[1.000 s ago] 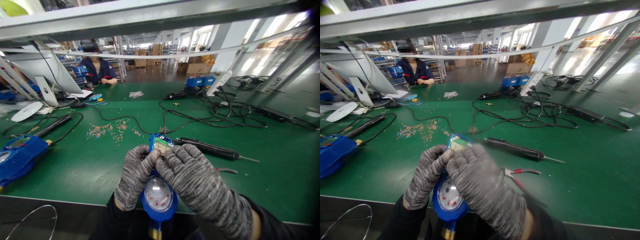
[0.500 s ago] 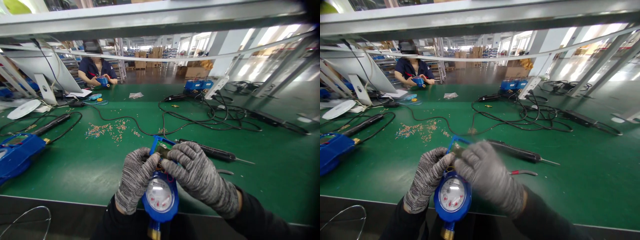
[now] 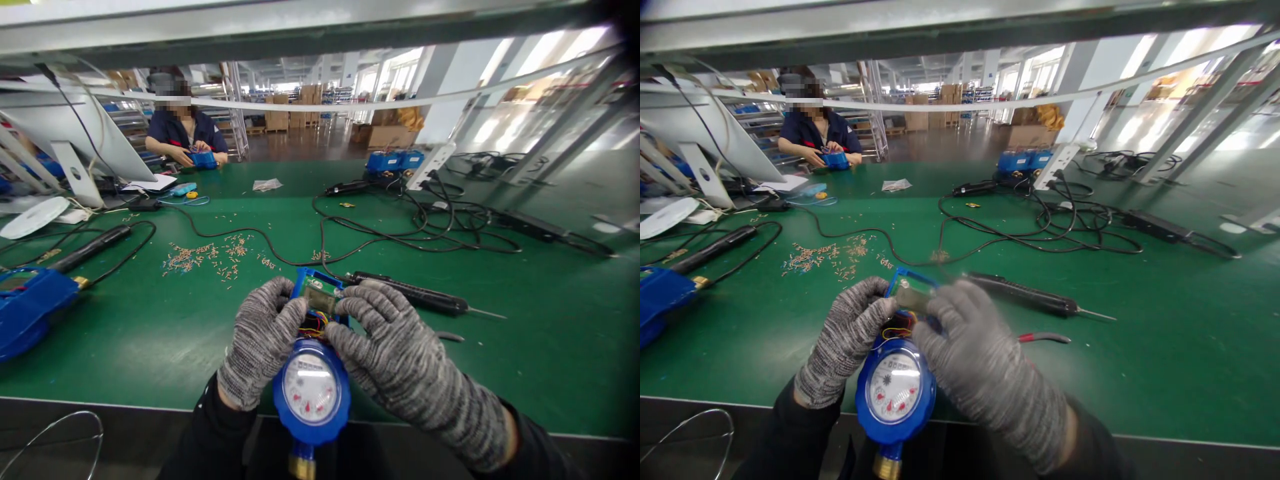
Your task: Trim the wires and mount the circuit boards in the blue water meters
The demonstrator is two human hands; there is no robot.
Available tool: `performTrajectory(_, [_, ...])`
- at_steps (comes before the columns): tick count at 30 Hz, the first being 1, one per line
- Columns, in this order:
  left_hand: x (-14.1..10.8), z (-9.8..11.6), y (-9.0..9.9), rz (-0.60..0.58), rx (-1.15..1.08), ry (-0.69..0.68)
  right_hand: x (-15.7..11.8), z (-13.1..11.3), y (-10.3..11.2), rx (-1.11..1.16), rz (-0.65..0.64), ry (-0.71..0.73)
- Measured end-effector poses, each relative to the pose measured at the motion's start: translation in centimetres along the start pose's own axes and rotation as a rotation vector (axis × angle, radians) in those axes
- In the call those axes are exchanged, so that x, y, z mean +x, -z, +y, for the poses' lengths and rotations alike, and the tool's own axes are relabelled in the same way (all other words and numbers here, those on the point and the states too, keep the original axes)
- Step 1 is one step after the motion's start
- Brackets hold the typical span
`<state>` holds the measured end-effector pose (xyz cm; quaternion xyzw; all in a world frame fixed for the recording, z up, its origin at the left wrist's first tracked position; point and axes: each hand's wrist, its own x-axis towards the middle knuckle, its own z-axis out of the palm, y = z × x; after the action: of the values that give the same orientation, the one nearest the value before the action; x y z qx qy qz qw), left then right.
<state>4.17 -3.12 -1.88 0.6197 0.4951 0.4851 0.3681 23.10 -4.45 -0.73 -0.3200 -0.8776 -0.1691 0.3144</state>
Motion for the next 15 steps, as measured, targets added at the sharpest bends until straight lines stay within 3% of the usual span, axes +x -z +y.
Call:
performTrajectory(4, [0.8, -0.1, 0.1, -0.052, -0.159, 0.060, -0.6, 0.2, 0.2, 0.058, -0.006, -0.032])
performTrajectory(9, [1.1, 0.0, 0.2, -0.100, -0.318, 0.196, -5.0, 2.2, 1.3, 0.166, 0.037, -0.330])
performTrajectory(12, [1.1, -0.1, 0.7, -0.084, -0.336, 0.213, -10.7, 5.0, 1.9, 0.024, -0.124, -0.462])
performTrajectory(15, [1.2, -0.2, 1.5, -0.125, -0.327, 0.197, -17.3, 8.2, 2.1, -0.082, -0.426, -0.534])
